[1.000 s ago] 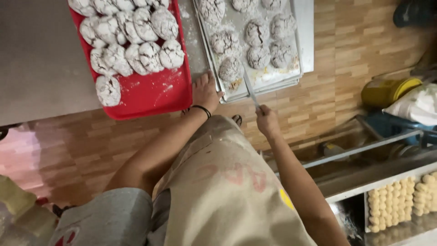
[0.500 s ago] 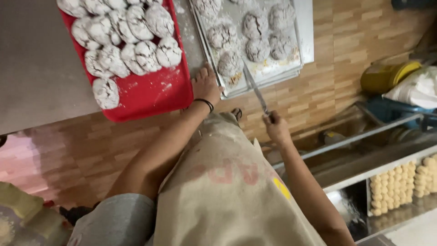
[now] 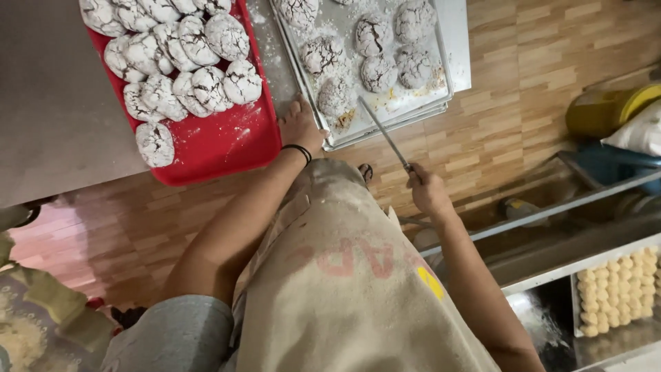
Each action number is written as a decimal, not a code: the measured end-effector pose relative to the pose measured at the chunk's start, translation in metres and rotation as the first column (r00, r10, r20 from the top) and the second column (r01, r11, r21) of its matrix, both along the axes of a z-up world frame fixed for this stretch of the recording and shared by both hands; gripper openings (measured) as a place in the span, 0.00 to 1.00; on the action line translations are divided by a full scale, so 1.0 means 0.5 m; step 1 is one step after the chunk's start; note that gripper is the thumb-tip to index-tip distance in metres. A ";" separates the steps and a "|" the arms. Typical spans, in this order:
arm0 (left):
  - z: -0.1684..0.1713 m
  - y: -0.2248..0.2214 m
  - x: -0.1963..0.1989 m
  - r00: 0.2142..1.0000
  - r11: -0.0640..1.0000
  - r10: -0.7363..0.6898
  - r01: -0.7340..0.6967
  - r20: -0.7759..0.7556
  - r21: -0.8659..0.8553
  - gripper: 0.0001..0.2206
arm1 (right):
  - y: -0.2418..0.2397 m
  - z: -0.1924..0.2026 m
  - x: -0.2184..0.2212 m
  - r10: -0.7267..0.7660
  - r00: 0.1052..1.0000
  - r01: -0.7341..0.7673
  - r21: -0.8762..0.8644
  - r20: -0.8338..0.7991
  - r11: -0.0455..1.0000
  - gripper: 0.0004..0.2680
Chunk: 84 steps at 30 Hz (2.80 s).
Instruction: Transferring powdered pastries from a baking sheet to a red plastic tray and organizing them in rows.
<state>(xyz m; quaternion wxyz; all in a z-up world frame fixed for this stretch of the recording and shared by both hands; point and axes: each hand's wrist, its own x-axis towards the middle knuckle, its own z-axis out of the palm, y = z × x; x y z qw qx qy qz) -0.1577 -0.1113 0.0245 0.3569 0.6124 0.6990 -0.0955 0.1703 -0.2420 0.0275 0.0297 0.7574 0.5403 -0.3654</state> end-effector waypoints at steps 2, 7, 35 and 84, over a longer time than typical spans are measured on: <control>0.010 0.001 0.003 1.000 0.999 0.017 -0.017 0.005 -0.031 0.46 | 0.014 0.014 -0.007 -0.171 0.926 0.156 -0.073 -0.337 0.985 0.14; -0.018 0.008 0.011 0.999 0.999 0.022 -0.024 -0.044 -0.043 0.46 | 0.077 0.004 -0.015 -0.041 0.980 0.027 -0.073 -0.194 0.997 0.11; -0.008 0.009 0.009 0.996 0.995 0.092 -0.091 0.019 -0.025 0.50 | 0.098 0.043 -0.046 -0.288 0.834 0.142 -0.322 -0.471 0.936 0.10; 0.077 0.034 0.038 0.992 0.988 0.108 -0.115 -0.067 -0.102 0.47 | 0.104 0.186 0.226 -0.120 0.988 0.105 -0.146 -0.097 0.984 0.12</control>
